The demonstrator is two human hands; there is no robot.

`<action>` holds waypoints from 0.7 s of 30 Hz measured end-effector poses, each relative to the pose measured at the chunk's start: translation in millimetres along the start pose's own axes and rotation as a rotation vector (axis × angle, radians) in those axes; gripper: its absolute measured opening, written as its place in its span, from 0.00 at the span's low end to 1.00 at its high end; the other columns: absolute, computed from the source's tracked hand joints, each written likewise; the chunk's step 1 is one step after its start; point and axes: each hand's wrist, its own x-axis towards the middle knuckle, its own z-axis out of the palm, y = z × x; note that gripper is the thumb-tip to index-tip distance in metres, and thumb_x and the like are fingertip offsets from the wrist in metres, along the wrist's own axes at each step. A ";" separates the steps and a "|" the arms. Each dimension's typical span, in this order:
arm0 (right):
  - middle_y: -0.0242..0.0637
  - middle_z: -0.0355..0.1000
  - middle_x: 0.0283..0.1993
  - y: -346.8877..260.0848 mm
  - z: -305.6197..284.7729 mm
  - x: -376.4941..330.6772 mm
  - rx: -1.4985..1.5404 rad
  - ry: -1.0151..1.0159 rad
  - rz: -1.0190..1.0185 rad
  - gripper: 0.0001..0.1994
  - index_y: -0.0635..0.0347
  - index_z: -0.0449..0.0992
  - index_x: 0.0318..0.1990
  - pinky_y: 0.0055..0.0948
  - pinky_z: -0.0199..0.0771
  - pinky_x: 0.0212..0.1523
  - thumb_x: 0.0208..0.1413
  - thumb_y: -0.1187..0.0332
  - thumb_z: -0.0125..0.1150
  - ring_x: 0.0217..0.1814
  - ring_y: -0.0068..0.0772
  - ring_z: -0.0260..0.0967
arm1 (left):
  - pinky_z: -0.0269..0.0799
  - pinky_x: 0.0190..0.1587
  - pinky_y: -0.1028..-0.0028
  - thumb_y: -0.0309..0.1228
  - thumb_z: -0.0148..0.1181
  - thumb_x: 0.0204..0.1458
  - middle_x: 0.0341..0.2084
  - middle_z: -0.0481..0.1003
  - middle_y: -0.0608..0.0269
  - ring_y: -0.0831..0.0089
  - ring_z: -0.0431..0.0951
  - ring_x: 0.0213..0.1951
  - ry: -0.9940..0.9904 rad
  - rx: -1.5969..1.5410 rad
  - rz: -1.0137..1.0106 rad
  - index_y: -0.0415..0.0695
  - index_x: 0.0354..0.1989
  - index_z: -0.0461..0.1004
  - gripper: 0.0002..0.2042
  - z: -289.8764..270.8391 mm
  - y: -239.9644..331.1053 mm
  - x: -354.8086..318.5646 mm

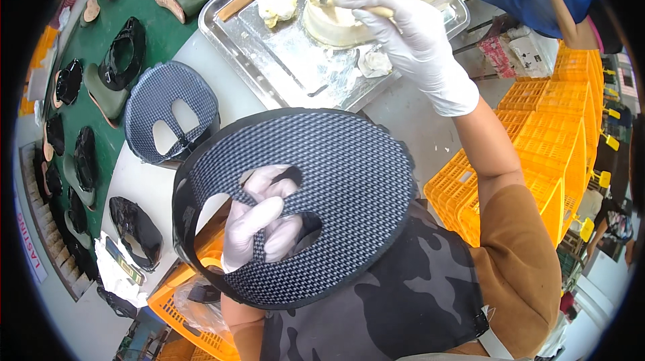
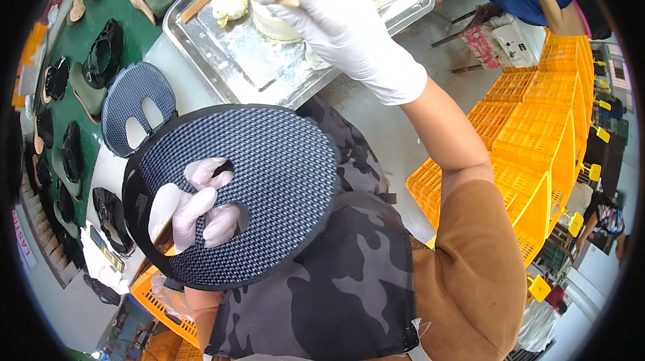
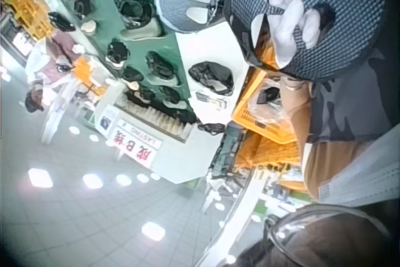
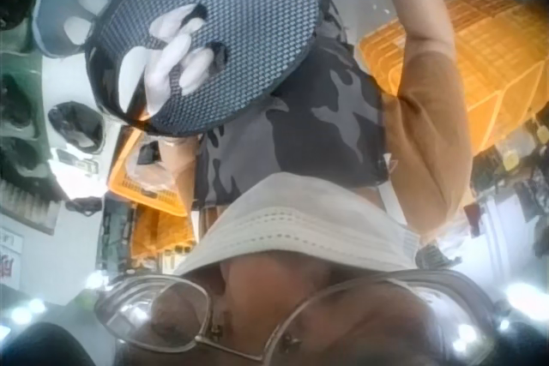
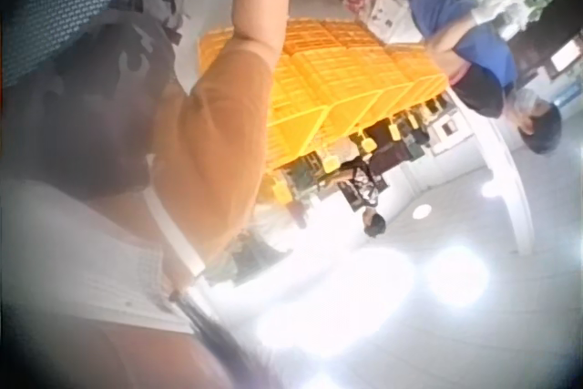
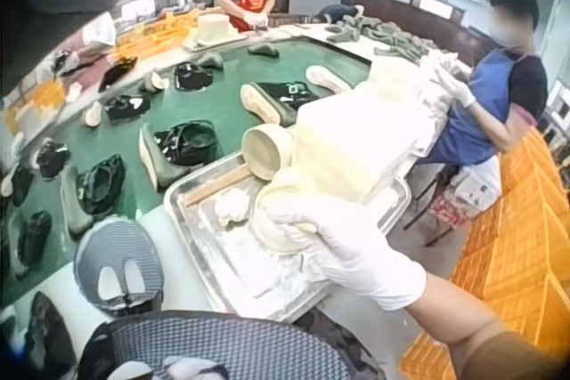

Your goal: The person applies a white adhesive to the interior surface of a shoe upper using a brush. They repeatedly dip the brush into a container of glue and spread it across the patterned fabric lining of the shoe. The person handles multiple shoe uppers, placing them on a green workbench and into a yellow basket.

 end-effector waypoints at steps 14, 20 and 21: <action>0.38 0.74 0.34 -18.9 -24.9 8.5 0.520 0.395 0.436 0.11 0.65 0.68 0.44 0.16 0.70 0.28 0.62 0.66 0.46 0.29 0.19 0.69 | 0.47 0.13 0.85 0.25 0.39 0.56 0.17 0.55 0.70 0.84 0.54 0.12 -0.022 0.146 -0.245 0.43 0.56 0.59 0.18 15.0 6.3 48.6; 0.44 0.74 0.37 -21.2 -24.9 11.0 0.766 0.247 0.248 0.14 0.71 0.66 0.46 0.25 0.76 0.37 0.61 0.68 0.47 0.37 0.30 0.74 | 0.46 0.13 0.85 0.24 0.39 0.57 0.17 0.56 0.70 0.85 0.53 0.12 -0.037 0.091 -0.306 0.44 0.57 0.59 0.18 12.5 3.2 60.2; 0.45 0.74 0.37 -21.1 -19.8 15.0 0.965 0.148 0.139 0.13 0.73 0.67 0.46 0.25 0.76 0.37 0.60 0.70 0.48 0.37 0.31 0.74 | 0.46 0.13 0.84 0.24 0.38 0.57 0.17 0.56 0.70 0.84 0.53 0.12 -0.029 0.098 -0.306 0.43 0.56 0.59 0.18 13.4 2.9 60.9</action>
